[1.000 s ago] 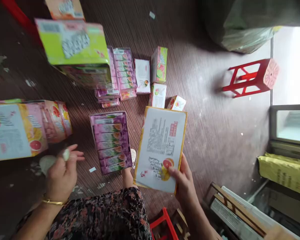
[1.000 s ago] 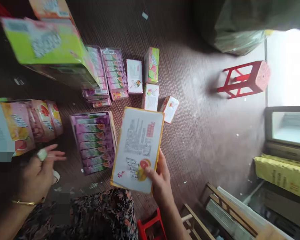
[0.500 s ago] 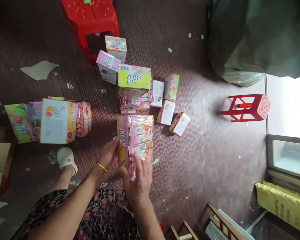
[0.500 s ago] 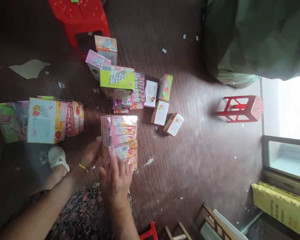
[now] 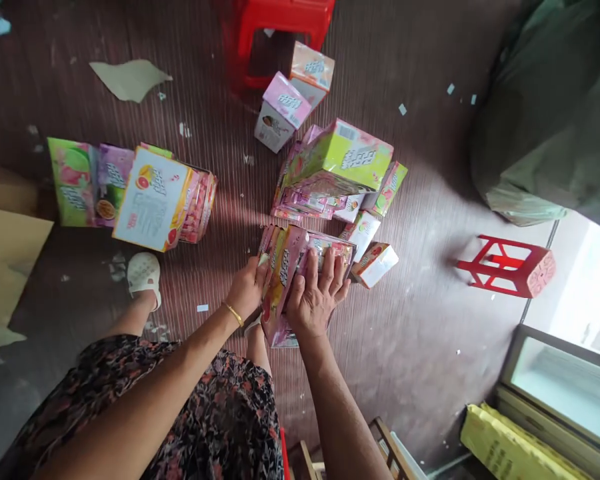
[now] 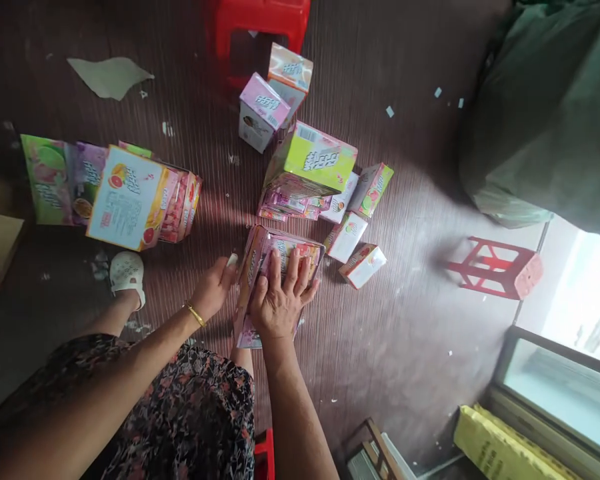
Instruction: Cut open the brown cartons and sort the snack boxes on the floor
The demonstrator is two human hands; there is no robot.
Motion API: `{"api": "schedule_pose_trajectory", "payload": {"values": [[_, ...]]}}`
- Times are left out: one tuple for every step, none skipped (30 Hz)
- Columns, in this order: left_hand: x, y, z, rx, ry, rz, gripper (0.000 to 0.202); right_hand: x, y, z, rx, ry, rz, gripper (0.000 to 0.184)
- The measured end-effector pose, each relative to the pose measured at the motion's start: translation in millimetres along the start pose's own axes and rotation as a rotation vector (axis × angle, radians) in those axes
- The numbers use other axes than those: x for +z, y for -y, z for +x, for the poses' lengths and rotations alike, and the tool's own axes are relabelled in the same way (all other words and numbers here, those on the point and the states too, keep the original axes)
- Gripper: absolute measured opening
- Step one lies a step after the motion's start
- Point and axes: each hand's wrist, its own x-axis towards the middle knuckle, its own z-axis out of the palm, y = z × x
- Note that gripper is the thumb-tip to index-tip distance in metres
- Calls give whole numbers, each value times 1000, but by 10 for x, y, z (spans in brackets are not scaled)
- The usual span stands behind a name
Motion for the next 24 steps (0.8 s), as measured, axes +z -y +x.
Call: {"api": "schedule_pose_trajectory", "payload": {"values": [[-67,15,42,17,43,33,29,12,12,-8,6,-4,-2,55],[-132,13,99,45,87,54,30,22,14,-8,15,-6,-1,55],[-191,-7,170,80,133,71,32,30,8,-3,24,-9,1,56],[-243,-47,252,121,176,99,33,38,-3,6,31,-16,4,56],[-286,-104,342,164,208,147,34,46,-13,17,36,-24,5,57],[-318,-175,434,208,233,212,34,53,-21,28,39,-32,4,58],[-338,-254,522,250,254,284,35,60,-23,37,39,-38,1,58],[-344,-333,599,285,271,350,36,65,-19,45,40,-43,-4,58],[-337,-402,656,310,283,404,38,68,-9,50,40,-41,-10,58],[-316,-451,684,322,292,444,40,70,5,52,41,-37,-16,58],[-284,-469,673,323,316,475,42,71,19,51,43,-36,-22,58],[-243,-449,613,314,343,498,43,72,31,47,43,-28,-26,58],[-198,-386,500,291,366,515,44,75,36,42,45,-24,-30,58],[-157,-277,332,254,390,525,45,81,33,36,46,-26,-35,58],[-124,-129,118,207,417,529,45,90,20,31,47,-39,-42,58],[-107,49,-128,157,440,525,46,102,0,28,49,-58,-47,58],[-109,239,-380,105,467,513,46,117,-26,28,52,-75,-49,58],[-133,424,-609,72,507,506,44,133,-54,31,50,-94,-46,58],[-175,581,-782,59,538,490,41,148,-79,34,45,-110,-39,57],[-228,693,-871,69,554,475,39,162,-97,37,37,-114,-31,57],[-279,749,-857,78,537,453,39,173,-108,36,27,-120,-25,57],[-315,744,-739,81,497,419,41,182,-111,30,12,-128,-21,56],[-322,688,-534,56,418,403,46,188,-108,21,-3,-139,-21,56],[-291,598,-276,46,302,398,50,191,-99,9,-16,-152,-25,57]]}}
